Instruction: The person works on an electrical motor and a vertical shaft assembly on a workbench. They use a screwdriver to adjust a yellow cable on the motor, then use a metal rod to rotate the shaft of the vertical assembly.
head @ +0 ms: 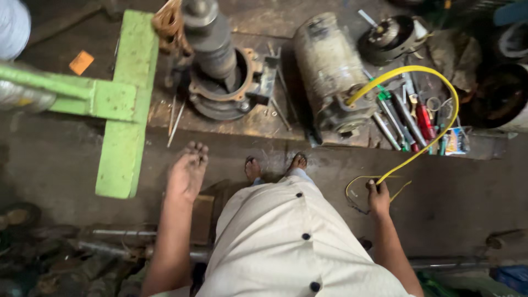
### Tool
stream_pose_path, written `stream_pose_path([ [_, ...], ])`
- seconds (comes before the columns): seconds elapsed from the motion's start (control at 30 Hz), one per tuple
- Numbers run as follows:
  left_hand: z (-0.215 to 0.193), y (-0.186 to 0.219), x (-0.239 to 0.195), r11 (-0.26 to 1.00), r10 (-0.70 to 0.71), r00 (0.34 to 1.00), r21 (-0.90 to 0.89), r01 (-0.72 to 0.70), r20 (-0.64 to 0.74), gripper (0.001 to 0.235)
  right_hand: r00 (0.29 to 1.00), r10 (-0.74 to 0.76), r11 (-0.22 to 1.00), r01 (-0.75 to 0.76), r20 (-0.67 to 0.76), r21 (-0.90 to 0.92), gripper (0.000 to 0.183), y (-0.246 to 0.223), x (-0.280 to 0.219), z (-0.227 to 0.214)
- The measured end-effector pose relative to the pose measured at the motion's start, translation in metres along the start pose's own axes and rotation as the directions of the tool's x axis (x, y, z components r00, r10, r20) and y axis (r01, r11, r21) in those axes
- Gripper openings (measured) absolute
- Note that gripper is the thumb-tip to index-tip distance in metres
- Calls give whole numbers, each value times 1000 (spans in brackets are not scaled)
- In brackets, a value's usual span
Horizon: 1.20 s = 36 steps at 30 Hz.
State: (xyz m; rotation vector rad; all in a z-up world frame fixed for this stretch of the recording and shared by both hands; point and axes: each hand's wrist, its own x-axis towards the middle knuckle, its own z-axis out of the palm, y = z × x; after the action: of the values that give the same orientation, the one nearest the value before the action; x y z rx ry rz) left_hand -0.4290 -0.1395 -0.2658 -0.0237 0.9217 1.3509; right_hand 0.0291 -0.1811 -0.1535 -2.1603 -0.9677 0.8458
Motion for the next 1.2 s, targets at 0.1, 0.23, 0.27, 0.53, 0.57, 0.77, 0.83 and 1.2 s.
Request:
stream_pose_path([
  [0.1, -9, 6, 14, 994, 70, 997, 87, -73, 38, 31, 998, 59, 998, -58, -12, 38, 25, -20, -8, 14],
  [0.23, -21, 20, 30, 989, 123, 990, 72, -127, 65, 32, 990, 118, 984, -127, 76, 124, 32, -33, -12, 26],
  [0.27, -23, 23, 33, 990, 133, 989, 47, -136, 70, 33, 985, 145, 984, -153, 93, 91, 35, -33, -14, 27],
  [0.53, -8, 47, 28, 985, 117, 971, 97, -139, 206, 39, 986, -49, 932, 102, 158, -347, 41, -14, -6, 30],
  [0.57, -1, 43, 28, 975, 102, 957, 162, -150, 273, 41, 973, -11, 947, 84, 230, -310, 40, -10, -6, 30],
  [0.77, 51, 7, 20, 928, -150, 937, 372, 23, 316, 22, 895, -79, 898, 255, 440, -359, 36, -25, -6, 41],
  [0.83, 67, -2, 17, 883, -232, 914, 466, 55, 332, 24, 855, -293, 870, 424, 428, -252, 31, -39, -8, 43],
  [1.2, 123, -28, -14, 773, -484, 730, 626, 100, 482, 35, 478, -735, 607, 780, 481, 152, 25, -139, -29, 76],
])
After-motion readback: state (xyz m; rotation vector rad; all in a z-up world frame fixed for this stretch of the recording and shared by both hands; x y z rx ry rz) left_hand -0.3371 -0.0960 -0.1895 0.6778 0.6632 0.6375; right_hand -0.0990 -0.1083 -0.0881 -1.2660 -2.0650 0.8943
